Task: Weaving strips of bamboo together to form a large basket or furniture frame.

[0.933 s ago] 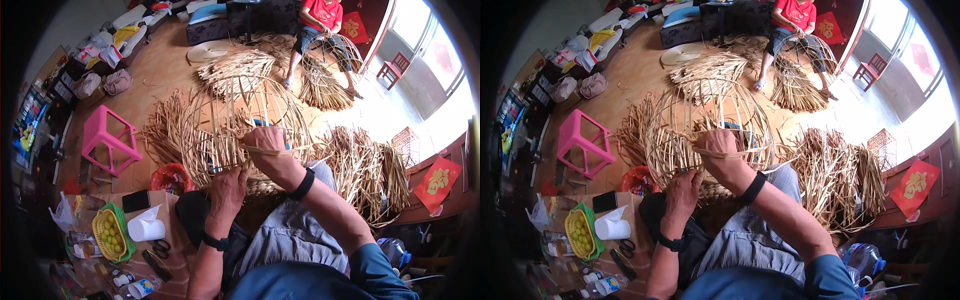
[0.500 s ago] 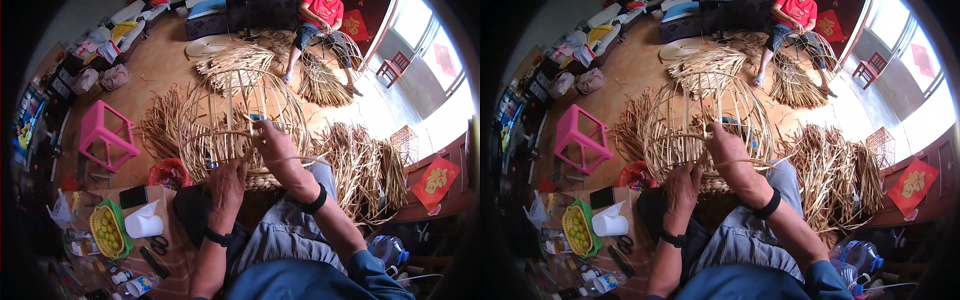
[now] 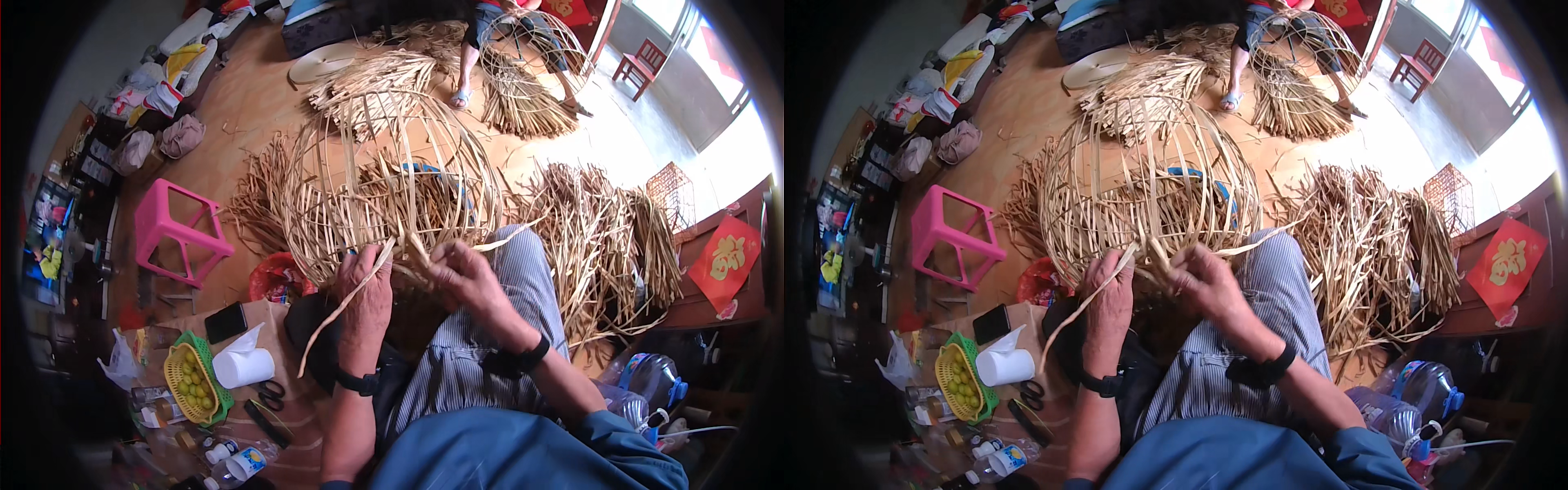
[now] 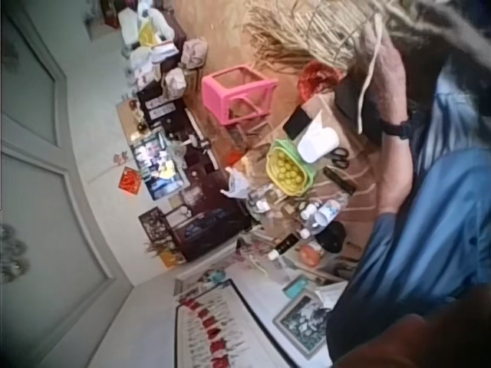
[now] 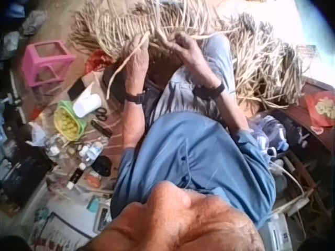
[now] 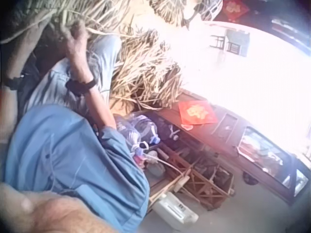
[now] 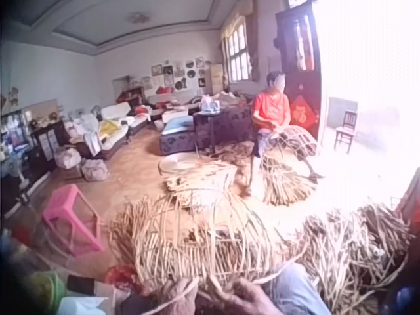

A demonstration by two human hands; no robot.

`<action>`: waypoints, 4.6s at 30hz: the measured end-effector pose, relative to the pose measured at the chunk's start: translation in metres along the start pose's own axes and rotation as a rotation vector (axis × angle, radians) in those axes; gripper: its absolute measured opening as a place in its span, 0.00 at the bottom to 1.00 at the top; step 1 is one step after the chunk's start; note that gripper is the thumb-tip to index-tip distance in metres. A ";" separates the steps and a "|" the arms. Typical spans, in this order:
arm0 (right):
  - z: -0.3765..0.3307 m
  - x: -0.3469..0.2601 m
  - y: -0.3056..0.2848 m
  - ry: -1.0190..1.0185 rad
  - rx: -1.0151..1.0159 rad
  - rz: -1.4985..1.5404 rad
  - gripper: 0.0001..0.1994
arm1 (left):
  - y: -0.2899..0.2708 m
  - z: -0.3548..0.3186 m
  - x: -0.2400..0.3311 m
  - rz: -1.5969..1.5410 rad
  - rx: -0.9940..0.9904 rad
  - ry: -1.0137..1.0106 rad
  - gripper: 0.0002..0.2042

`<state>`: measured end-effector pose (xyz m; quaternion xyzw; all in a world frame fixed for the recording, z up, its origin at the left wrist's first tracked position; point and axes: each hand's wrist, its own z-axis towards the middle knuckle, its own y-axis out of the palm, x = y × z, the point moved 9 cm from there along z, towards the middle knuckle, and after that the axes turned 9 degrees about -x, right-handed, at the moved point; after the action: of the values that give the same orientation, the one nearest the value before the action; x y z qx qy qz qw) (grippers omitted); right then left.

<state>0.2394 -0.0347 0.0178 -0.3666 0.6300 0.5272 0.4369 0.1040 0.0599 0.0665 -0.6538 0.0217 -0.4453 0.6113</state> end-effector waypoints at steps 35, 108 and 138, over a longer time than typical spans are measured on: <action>-0.068 -0.034 -0.129 -0.279 0.007 0.490 0.24 | -0.016 -0.019 0.038 0.181 -0.034 0.364 0.15; -0.303 0.205 -0.445 0.892 0.999 -0.867 0.33 | 0.020 0.026 -0.052 -0.376 -0.291 -0.127 0.12; -0.291 0.045 -0.478 -0.226 0.834 0.322 0.12 | 0.024 0.024 -0.055 -0.392 -0.233 -0.117 0.12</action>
<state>0.6174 -0.4049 -0.1703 0.0029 0.7855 0.3264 0.5258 0.0982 0.1043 0.0200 -0.7364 -0.0900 -0.5112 0.4339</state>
